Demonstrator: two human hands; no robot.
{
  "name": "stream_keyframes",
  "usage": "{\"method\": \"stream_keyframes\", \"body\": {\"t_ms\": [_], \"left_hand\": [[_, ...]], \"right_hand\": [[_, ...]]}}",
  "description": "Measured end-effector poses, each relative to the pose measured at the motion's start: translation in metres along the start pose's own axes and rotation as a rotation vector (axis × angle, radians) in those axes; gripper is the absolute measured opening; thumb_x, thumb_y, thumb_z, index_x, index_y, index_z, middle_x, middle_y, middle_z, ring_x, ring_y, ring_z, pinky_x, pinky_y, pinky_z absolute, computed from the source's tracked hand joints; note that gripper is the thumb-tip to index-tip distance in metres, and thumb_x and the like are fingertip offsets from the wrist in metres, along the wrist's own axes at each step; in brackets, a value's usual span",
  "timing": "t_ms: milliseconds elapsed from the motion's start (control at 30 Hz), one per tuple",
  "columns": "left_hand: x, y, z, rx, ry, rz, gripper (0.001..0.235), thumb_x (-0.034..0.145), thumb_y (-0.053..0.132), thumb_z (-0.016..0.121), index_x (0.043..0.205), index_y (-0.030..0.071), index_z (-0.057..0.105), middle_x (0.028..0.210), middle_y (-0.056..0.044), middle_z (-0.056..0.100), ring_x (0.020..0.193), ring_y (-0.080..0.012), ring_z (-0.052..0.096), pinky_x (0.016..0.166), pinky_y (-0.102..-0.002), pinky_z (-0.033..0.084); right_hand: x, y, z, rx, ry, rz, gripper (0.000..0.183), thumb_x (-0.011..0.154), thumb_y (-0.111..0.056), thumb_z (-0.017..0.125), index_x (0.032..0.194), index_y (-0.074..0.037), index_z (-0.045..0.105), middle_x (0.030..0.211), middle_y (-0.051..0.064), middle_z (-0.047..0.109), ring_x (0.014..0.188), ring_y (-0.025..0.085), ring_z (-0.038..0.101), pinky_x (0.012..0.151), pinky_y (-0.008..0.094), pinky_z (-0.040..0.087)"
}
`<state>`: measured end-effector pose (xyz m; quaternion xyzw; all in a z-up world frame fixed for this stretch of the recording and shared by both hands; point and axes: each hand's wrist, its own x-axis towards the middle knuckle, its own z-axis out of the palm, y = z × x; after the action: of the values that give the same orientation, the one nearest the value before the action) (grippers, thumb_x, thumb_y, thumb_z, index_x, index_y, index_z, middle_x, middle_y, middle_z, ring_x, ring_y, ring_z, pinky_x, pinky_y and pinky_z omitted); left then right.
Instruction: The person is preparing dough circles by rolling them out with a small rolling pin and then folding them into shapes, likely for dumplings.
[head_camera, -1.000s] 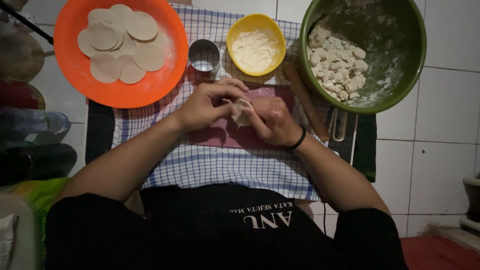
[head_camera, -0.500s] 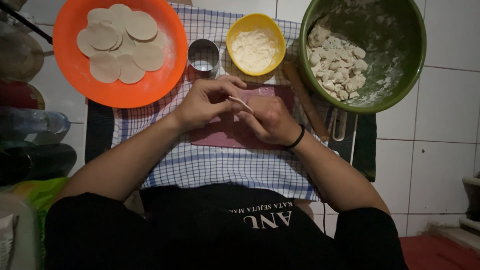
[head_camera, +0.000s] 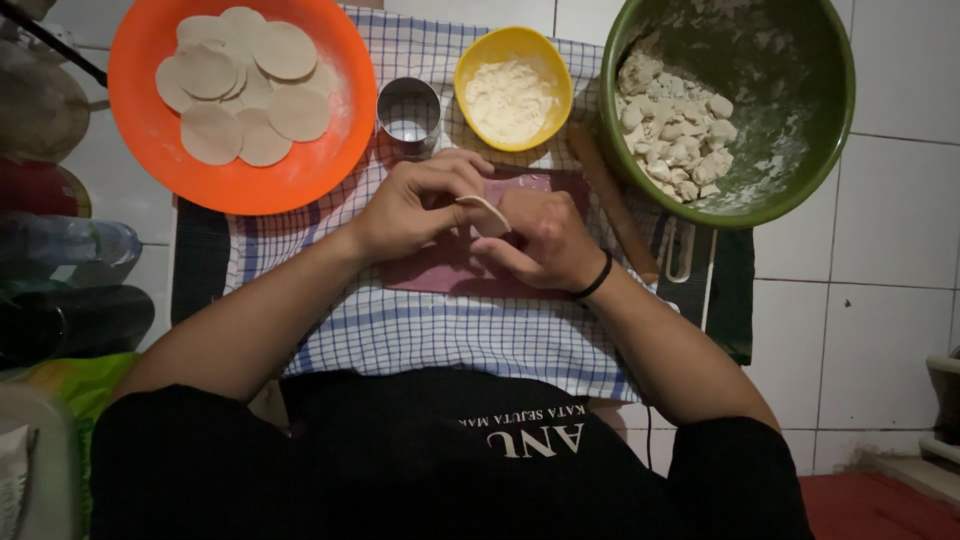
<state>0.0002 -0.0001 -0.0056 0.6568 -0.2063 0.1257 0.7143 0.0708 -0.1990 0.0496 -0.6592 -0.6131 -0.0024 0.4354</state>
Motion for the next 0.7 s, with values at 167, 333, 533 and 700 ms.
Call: {"method": "stream_keyframes", "body": {"t_ms": [167,333,533,700], "left_hand": [[0.001,-0.001,0.0,-0.018,0.004,-0.005,0.006,0.092,0.009,0.081,0.089,0.005,0.078,0.093,-0.01,0.074,0.111,-0.0322,0.064,0.106,-0.046,0.046],[0.001,0.003,-0.002,-0.005,-0.007,-0.033,0.01,0.09,0.007,0.082,0.099,0.003,0.079,0.097,-0.011,0.075,0.113,-0.0317,0.065,0.106,-0.046,0.046],[-0.002,-0.002,-0.001,-0.041,-0.003,-0.058,0.009,0.086,0.002,0.084,0.092,0.002,0.078,0.088,-0.01,0.074,0.107,-0.0314,0.064,0.103,-0.044,0.048],[-0.006,-0.017,-0.002,-0.058,0.014,-0.039,0.009,0.083,0.003,0.086,0.089,0.005,0.079,0.087,-0.009,0.073,0.109,-0.0312,0.062,0.103,-0.044,0.047]], "right_hand": [[0.01,-0.008,0.001,-0.02,-0.013,-0.037,0.033,0.101,-0.006,0.06,0.069,-0.005,0.052,0.06,0.011,0.05,0.055,0.035,0.057,0.049,0.039,0.047],[0.016,-0.013,-0.004,-0.021,-0.064,-0.055,0.029,0.099,-0.005,0.056,0.071,-0.005,0.053,0.062,0.012,0.051,0.057,0.036,0.058,0.052,0.041,0.048],[-0.001,-0.001,0.005,-0.174,-0.067,-0.041,0.023,0.093,-0.003,0.063,0.072,-0.008,0.055,0.065,0.007,0.054,0.06,0.032,0.062,0.051,0.038,0.05],[0.007,-0.006,-0.001,-0.134,-0.027,0.006,0.024,0.097,-0.015,0.069,0.079,-0.005,0.057,0.071,0.01,0.054,0.064,0.034,0.063,0.053,0.04,0.051]]}}
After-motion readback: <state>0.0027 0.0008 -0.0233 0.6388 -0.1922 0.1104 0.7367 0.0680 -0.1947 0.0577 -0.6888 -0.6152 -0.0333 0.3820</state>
